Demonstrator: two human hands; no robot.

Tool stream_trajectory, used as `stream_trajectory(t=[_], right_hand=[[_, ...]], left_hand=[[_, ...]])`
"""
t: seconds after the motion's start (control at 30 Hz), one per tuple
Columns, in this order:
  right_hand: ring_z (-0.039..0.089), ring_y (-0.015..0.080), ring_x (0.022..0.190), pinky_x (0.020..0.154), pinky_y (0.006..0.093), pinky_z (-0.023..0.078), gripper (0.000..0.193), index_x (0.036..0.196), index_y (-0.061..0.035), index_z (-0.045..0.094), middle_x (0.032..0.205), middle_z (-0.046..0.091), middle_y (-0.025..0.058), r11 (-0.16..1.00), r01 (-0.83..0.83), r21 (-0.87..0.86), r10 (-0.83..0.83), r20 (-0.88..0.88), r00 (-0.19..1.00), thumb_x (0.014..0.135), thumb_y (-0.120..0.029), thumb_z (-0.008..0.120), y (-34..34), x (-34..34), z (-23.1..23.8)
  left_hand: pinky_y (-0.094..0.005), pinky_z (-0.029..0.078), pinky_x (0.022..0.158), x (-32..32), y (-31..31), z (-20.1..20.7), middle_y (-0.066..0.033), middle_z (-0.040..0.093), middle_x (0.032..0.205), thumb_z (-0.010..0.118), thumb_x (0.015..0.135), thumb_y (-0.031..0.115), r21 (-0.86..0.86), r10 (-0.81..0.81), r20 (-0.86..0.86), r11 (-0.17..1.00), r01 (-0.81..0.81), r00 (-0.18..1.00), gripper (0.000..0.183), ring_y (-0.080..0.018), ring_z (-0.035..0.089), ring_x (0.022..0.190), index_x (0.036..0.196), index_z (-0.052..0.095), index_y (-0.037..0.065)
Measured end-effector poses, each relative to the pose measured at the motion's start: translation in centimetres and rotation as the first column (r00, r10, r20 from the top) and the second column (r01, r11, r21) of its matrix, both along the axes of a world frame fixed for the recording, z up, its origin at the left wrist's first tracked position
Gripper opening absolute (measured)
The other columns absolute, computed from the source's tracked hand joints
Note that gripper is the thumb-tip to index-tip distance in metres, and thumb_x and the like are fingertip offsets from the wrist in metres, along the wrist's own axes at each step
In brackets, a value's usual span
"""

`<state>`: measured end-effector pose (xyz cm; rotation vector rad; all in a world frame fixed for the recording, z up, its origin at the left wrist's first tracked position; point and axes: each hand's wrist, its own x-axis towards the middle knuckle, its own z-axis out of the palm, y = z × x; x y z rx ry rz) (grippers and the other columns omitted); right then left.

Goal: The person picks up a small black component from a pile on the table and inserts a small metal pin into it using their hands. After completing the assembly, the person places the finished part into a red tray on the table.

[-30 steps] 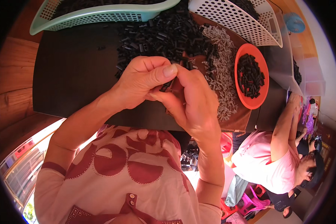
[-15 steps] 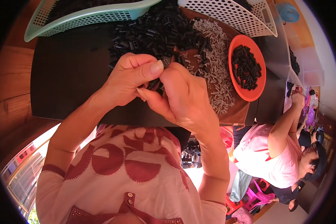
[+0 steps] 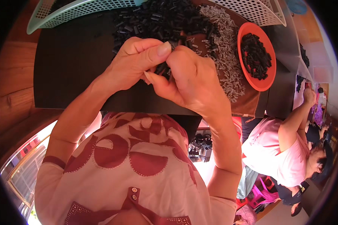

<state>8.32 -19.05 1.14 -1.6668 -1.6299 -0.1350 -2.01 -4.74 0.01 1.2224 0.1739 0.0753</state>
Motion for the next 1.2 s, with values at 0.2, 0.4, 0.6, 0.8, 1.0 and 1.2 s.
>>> stream_trajectory(t=[0.2, 0.4, 0.6, 0.8, 1.0, 1.2], right_hand=[[0.049, 0.0263, 0.051, 0.043, 0.0368, 0.040, 0.033, 0.080, -0.0016, 0.050, 0.065, 0.048, 0.0093, 0.998, -0.036, 0.044, 0.034, 0.041, 0.999, 0.074, -0.013, 0.080, 0.3, 0.2, -0.4], [0.050, 0.0268, 0.053, 0.045, 0.0363, 0.041, 0.029, 0.082, -0.0021, 0.052, 0.065, 0.049, 0.0091, 0.996, -0.012, 0.091, 0.006, 0.060, 0.998, 0.074, -0.009, 0.078, 0.2, 0.2, -0.1], [0.053, 0.0080, 0.064, 0.058, 0.0243, 0.044, 0.029, 0.099, 0.0011, 0.067, 0.070, 0.060, 0.0044, 0.778, 0.591, -0.212, -0.628, -0.255, 0.735, 0.087, -0.024, 0.074, -7.0, 7.8, 1.4], [0.062, 0.0133, 0.070, 0.066, 0.0286, 0.048, 0.047, 0.114, 0.0019, 0.066, 0.077, 0.067, 0.0122, 0.547, 0.723, -0.421, -0.746, 0.147, 0.650, 0.089, -0.038, 0.070, -9.4, 11.6, 1.2], [0.064, 0.0250, 0.072, 0.066, 0.0324, 0.049, 0.024, 0.103, -0.0012, 0.065, 0.081, 0.065, 0.0123, 0.837, 0.434, -0.334, -0.479, -0.064, 0.875, 0.089, -0.021, 0.069, -4.9, 6.7, 1.6], [0.062, 0.0335, 0.077, 0.062, 0.0419, 0.051, 0.019, 0.103, -0.0070, 0.062, 0.092, 0.058, 0.0085, 0.913, 0.158, -0.375, -0.135, 0.086, 0.987, 0.084, -0.011, 0.066, -0.9, 2.6, 0.4]], left_hand=[[-0.0194, 0.037, 0.043, -0.2, 0.0, -0.1, 0.0039, 0.050, 0.060, 0.059, 0.099, 0.034, -0.018, -0.015, 0.001, 1.000, 0.015, 1.000, 0.036, -0.0026, 0.046, 0.050, 0.077, 0.062, 0.005], [-0.0200, 0.036, 0.044, -0.1, -0.1, 0.2, 0.0027, 0.049, 0.059, 0.056, 0.100, 0.034, -0.035, 0.000, -0.026, 0.999, -0.001, 1.000, 0.041, -0.0038, 0.045, 0.049, 0.071, 0.058, 0.006], [-0.0238, 0.023, 0.042, 0.4, 1.2, -0.8, -0.0051, 0.047, 0.054, 0.034, 0.107, 0.036, 0.009, 0.158, 0.144, 0.987, -0.161, 0.977, 0.056, -0.0098, 0.035, 0.045, 0.060, 0.046, 0.007], [-0.0235, 0.023, 0.042, 0.5, 1.9, 0.1, -0.0038, 0.044, 0.056, 0.029, 0.107, 0.037, -0.165, 0.286, 0.230, 0.954, -0.252, 0.930, 0.053, -0.0087, 0.030, 0.046, 0.068, 0.048, 0.007], [-0.0235, 0.028, 0.041, 0.0, 2.7, -0.6, -0.0067, 0.053, 0.059, 0.040, 0.105, 0.037, -0.309, 0.444, 0.042, 0.858, -0.411, 0.895, 0.047, -0.0111, 0.042, 0.044, 0.072, 0.054, 0.007], [-0.0236, 0.025, 0.040, 0.1, 3.5, -0.6, -0.0065, 0.049, 0.056, 0.039, 0.105, 0.038, -0.340, 0.465, 0.095, 0.846, -0.411, 0.880, 0.049, -0.0108, 0.035, 0.042, 0.070, 0.052, 0.007]])
